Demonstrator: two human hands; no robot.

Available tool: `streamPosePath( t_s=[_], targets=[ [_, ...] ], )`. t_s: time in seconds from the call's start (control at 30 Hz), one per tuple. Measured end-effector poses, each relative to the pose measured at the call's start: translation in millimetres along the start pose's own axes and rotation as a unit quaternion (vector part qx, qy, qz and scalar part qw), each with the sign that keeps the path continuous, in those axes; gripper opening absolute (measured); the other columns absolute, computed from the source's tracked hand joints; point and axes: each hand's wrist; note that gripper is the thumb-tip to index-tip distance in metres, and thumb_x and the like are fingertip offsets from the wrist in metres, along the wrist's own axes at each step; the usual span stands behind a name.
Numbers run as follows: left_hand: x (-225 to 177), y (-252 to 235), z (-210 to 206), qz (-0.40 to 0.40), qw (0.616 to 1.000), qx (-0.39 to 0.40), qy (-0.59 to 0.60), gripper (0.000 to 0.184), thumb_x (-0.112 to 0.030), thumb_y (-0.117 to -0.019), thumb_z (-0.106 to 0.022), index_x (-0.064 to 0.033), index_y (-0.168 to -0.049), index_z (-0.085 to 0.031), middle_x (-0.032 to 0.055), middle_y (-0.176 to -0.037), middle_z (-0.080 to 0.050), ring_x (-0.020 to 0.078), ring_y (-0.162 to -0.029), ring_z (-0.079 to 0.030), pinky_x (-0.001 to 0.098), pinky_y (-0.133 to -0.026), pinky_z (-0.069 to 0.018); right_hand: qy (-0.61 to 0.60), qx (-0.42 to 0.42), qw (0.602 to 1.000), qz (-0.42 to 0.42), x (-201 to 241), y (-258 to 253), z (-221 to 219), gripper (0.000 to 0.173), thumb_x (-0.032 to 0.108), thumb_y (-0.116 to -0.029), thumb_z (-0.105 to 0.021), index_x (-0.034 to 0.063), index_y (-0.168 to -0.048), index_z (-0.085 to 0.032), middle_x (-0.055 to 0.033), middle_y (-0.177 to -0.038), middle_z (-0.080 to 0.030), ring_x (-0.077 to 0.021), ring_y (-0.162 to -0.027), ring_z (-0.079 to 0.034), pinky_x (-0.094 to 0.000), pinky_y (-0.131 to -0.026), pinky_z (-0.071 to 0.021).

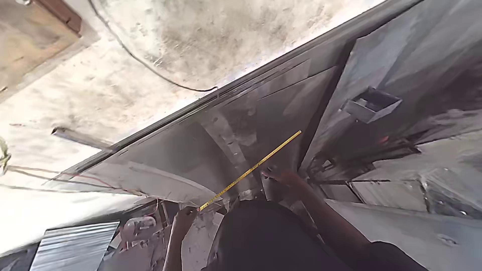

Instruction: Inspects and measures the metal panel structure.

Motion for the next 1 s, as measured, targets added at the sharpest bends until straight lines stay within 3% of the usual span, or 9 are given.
streamPosePath(
  t_s=[0.1,0.23,0.3,0.43,0.57,0.63,0.73,0.8,1.0],
  targets=[
    [28,17,-21,0.027,0.992,0.115,0.044,0.041,-0.039,-0.1054,-0.056,-0.0021,-0.118,-0.069,0.0170,-0.101,-0.072,0.0285,-0.087,-0.070,0.0506,-0.083,-0.0577,0.064,0.136,0.984,0.092,41,16,-23,0.033,0.034,-0.1031,-0.062,0.0056,-0.120,-0.065,-0.0038,-0.097,-0.068,-0.0102,-0.077,-0.061,-0.0307,-0.071,-0.0533],
    [48,37,-54,0.061,0.973,0.214,0.055,0.042,-0.038,-0.1092,-0.048,-0.0041,-0.127,-0.065,0.0158,-0.100,-0.071,0.0255,-0.080,-0.068,0.0450,-0.075,-0.0567,0.153,0.299,0.916,0.221,94,27,-68,0.029,0.029,-0.1035,-0.060,0.0051,-0.119,-0.067,-0.0059,-0.098,-0.069,-0.0109,-0.082,-0.064,-0.0330,-0.078,-0.0549],
    [53,44,-67,0.069,0.971,0.220,0.058,0.040,-0.036,-0.1100,-0.047,-0.0032,-0.124,-0.065,0.0149,-0.100,-0.071,0.0247,-0.080,-0.066,0.0447,-0.076,-0.0548,0.199,0.312,0.897,0.243,108,23,-80,0.030,0.029,-0.1033,-0.060,0.0049,-0.120,-0.067,-0.0068,-0.097,-0.068,-0.0120,-0.082,-0.064,-0.0348,-0.079,-0.0549],
    [74,54,-87,0.066,0.984,0.138,0.091,0.035,-0.031,-0.1082,-0.053,-0.0012,-0.118,-0.068,0.0160,-0.100,-0.071,0.0262,-0.084,-0.068,0.0477,-0.081,-0.0557,0.275,0.183,0.912,0.245,101,2,-79,0.034,0.037,-0.1033,-0.059,0.0068,-0.115,-0.067,-0.0109,-0.098,-0.068,-0.0217,-0.089,-0.065,-0.0471,-0.085,-0.0525],
    [80,65,-76,0.023,0.994,-0.011,0.102,0.033,-0.035,-0.1048,-0.056,-0.0071,-0.110,-0.074,0.0114,-0.094,-0.074,0.0255,-0.086,-0.070,0.0530,-0.083,-0.0558,0.243,0.094,0.949,0.180,98,3,-51,0.035,0.031,-0.1036,-0.059,-0.0026,-0.114,-0.062,-0.0150,-0.098,-0.064,-0.0207,-0.090,-0.062,-0.0401,-0.086,-0.0499],
    [61,70,-54,-0.009,0.992,-0.080,0.093,0.035,-0.035,-0.1029,-0.058,-0.0044,-0.109,-0.075,0.0162,-0.097,-0.074,0.0326,-0.092,-0.071,0.0618,-0.087,-0.0538,0.221,0.087,0.963,0.132,104,11,-33,0.038,0.030,-0.1056,-0.058,-0.0044,-0.122,-0.056,-0.0150,-0.102,-0.061,-0.0173,-0.089,-0.058,-0.0339,-0.085,-0.0492],
    [27,61,-9,-0.041,0.986,-0.155,0.049,0.046,-0.046,-0.1007,-0.058,-0.0051,-0.114,-0.075,0.0204,-0.106,-0.074,0.0402,-0.104,-0.070,0.0689,-0.094,-0.0501,0.310,0.046,0.942,0.121,118,21,-9,0.044,0.044,-0.1047,-0.055,0.0024,-0.119,-0.063,-0.0143,-0.104,-0.065,-0.0236,-0.095,-0.063,-0.0457,-0.090,-0.0502],
    [-5,53,24,-0.057,0.982,-0.181,0.016,0.048,-0.047,-0.1012,-0.058,-0.0034,-0.115,-0.074,0.0246,-0.108,-0.072,0.0447,-0.106,-0.068,0.0725,-0.094,-0.0476,0.320,0.033,0.938,0.129,114,21,-4,0.042,0.044,-0.1040,-0.056,0.0047,-0.116,-0.066,-0.0132,-0.102,-0.067,-0.0247,-0.094,-0.065,-0.0489,-0.088,-0.0519],
    [-75,20,98,-0.171,0.959,-0.226,0.010,0.039,-0.038,-0.1023,-0.058,-0.0030,-0.109,-0.074,0.0204,-0.103,-0.073,0.0380,-0.098,-0.070,0.0673,-0.090,-0.0507,0.313,0.073,0.937,0.134,90,43,-9,0.037,0.039,-0.1024,-0.060,0.0031,-0.109,-0.065,-0.0127,-0.094,-0.064,-0.0252,-0.086,-0.062,-0.0489,-0.080,-0.0505]
  ],
)
Point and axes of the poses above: each hand's wrist, its own y-axis away from the middle knuckle, its own z-axis out of the back of the hand, x = y × z
